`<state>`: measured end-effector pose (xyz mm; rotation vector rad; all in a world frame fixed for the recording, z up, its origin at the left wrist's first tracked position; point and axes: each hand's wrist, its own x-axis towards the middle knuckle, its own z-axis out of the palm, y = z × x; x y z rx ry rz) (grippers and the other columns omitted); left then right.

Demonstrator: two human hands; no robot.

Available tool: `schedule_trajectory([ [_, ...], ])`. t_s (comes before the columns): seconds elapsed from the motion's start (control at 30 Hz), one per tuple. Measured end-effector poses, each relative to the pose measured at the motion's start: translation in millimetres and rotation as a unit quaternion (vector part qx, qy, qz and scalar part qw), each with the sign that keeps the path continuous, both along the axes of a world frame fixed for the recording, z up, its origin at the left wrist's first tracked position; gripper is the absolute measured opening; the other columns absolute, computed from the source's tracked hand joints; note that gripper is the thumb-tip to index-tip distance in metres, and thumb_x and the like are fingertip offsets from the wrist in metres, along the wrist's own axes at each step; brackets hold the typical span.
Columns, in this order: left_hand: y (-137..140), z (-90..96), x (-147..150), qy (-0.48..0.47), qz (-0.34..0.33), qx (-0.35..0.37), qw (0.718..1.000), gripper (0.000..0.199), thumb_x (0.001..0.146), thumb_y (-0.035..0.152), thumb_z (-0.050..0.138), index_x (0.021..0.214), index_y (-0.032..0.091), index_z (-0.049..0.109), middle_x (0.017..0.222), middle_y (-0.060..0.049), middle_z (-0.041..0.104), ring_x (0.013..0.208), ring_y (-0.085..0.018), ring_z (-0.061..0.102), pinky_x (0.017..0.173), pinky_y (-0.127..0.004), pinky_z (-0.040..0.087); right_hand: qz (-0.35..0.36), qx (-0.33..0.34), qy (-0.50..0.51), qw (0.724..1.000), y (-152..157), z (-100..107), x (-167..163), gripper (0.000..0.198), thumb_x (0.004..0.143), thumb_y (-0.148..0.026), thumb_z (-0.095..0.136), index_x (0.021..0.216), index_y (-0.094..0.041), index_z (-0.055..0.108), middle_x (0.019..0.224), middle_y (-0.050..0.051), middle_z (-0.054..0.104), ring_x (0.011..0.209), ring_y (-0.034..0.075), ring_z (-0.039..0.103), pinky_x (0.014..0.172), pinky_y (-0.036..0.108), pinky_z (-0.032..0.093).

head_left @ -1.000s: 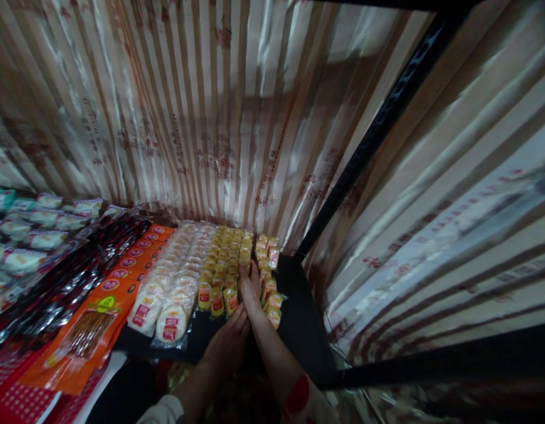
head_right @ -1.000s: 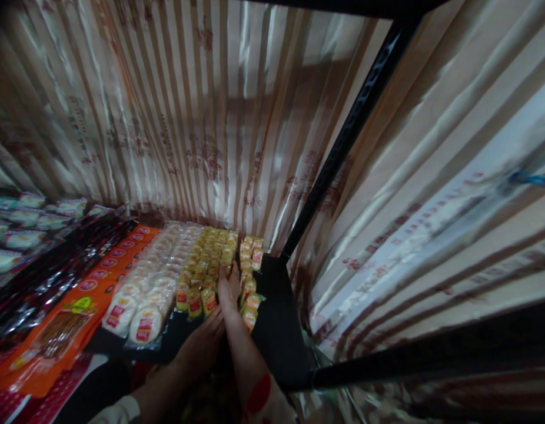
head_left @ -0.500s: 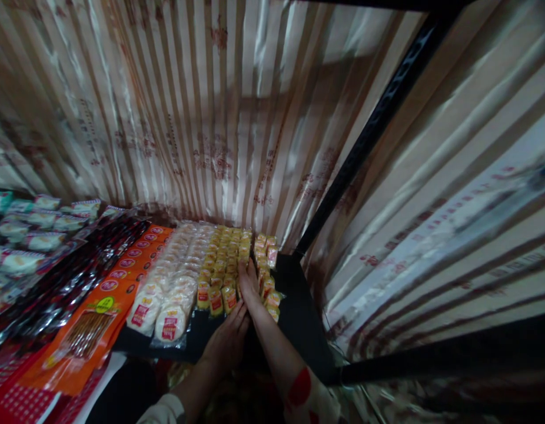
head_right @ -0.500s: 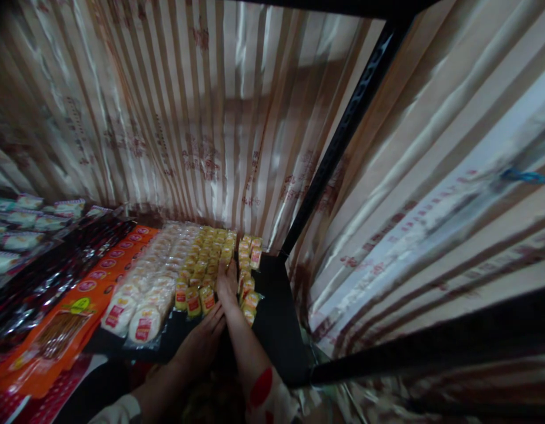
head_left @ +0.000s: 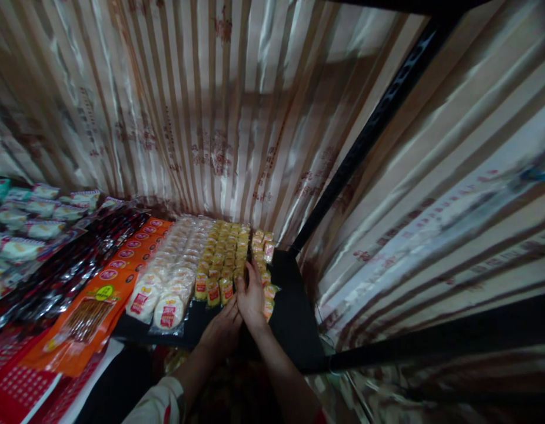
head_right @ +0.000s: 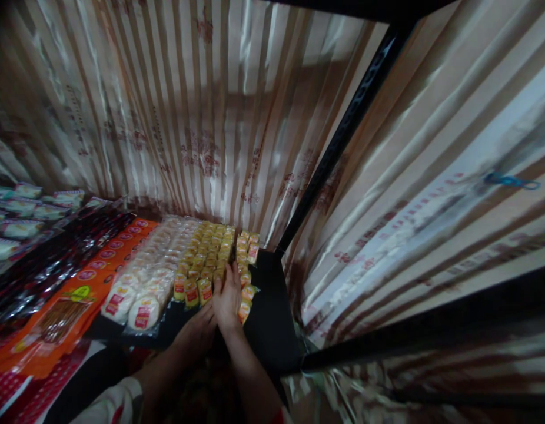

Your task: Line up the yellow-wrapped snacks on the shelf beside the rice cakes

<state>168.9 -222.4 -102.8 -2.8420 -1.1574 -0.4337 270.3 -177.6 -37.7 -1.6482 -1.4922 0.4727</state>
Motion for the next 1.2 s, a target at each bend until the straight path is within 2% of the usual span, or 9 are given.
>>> schedule_trajectory([
  [0.17,-1,1.1,-2,-0.028,0.007,0.023,0.999,0.06,0.08,0.011,0.038,0.138,0.005,0.026,0.142,-0.019,0.031,0.132,-0.026,0.027,0.105,-0.038,0.036,0.034,-0.024,-0.039,0.998,-13,-2,5,0.056,0.077,-0.024,0.044,0.131,-0.01,0.041,0.134,0.014,0.046,0.125,0.024,0.04,0.104,0.039,0.033],
  [0.3,-3,2.4,0,-0.043,0.021,0.029,0.998,0.051,0.084,0.014,0.035,0.135,0.007,0.036,0.141,-0.015,0.036,0.131,-0.024,0.03,0.107,-0.035,0.033,0.03,-0.026,-0.043,0.998,-5,-2,1,0.058,0.076,-0.023,0.041,0.132,-0.008,0.039,0.13,0.016,0.048,0.12,0.027,0.045,0.101,0.041,0.036],
  [0.47,-5,-0.3,2,-0.045,0.042,0.013,0.998,0.045,0.088,0.019,0.033,0.131,0.011,0.044,0.136,-0.01,0.045,0.128,-0.023,0.036,0.106,-0.032,0.032,0.006,0.007,-0.006,1.0,5,-9,1,0.053,0.075,-0.029,0.045,0.127,-0.026,0.047,0.121,0.012,0.054,0.117,0.026,0.047,0.097,0.04,0.036],
  [0.57,-3,-3.6,1,-0.04,0.042,0.011,0.998,0.043,0.088,0.022,0.035,0.129,0.013,0.047,0.132,-0.009,0.049,0.126,-0.024,0.039,0.105,-0.033,0.034,-0.005,0.009,-0.008,1.0,7,-13,0,0.054,0.075,-0.031,0.043,0.128,-0.025,0.045,0.121,0.012,0.053,0.118,0.027,0.045,0.098,0.043,0.034],
  [0.7,-2,-4.4,-1,-0.056,0.02,0.013,0.998,0.041,0.089,0.025,0.038,0.126,0.014,0.049,0.126,-0.009,0.055,0.121,-0.023,0.044,0.102,-0.034,0.037,-0.007,-0.008,-0.056,0.998,5,-10,-1,0.053,0.077,-0.031,0.041,0.129,-0.023,0.044,0.121,0.014,0.053,0.117,0.026,0.046,0.099,0.04,0.036],
  [0.8,-3,-1.6,0,-0.089,0.015,0.028,0.996,0.039,0.088,0.02,0.037,0.123,0.012,0.051,0.124,-0.01,0.056,0.119,-0.023,0.045,0.1,-0.036,0.038,-0.002,-0.032,-0.082,0.996,3,-5,-3,0.059,0.073,-0.028,0.046,0.131,-0.016,0.043,0.121,0.017,0.053,0.12,0.028,0.044,0.098,0.04,0.035],
  [0.97,-4,1.4,1,-0.125,0.009,0.047,0.991,0.038,0.086,0.015,0.039,0.12,0.011,0.053,0.122,-0.012,0.057,0.12,-0.024,0.045,0.097,-0.038,0.04,0.002,-0.1,-0.051,0.994,4,-6,-4,0.068,0.072,-0.025,0.049,0.137,-0.015,0.032,0.119,0.015,0.058,0.112,0.03,0.053,0.09,0.04,0.04],
  [1.03,-5,0.2,1,-0.122,0.011,0.05,0.991,0.037,0.086,0.015,0.039,0.119,0.011,0.054,0.122,-0.012,0.057,0.12,-0.024,0.045,0.098,-0.038,0.04,0.003,-0.09,-0.048,0.995,5,-10,-3,0.067,0.073,-0.026,0.049,0.137,-0.012,0.033,0.118,0.016,0.058,0.114,0.029,0.051,0.094,0.038,0.038],
  [1.2,-3,-7.9,0,-0.106,0.015,0.043,0.993,0.04,0.087,0.019,0.038,0.124,0.011,0.05,0.123,-0.013,0.055,0.12,-0.025,0.044,0.098,-0.039,0.038,0.009,-0.031,-0.05,0.998,7,-21,-1,0.059,0.078,-0.026,0.043,0.133,-0.005,0.036,0.134,0.016,0.045,0.129,0.025,0.033,0.107,0.038,0.027],
])
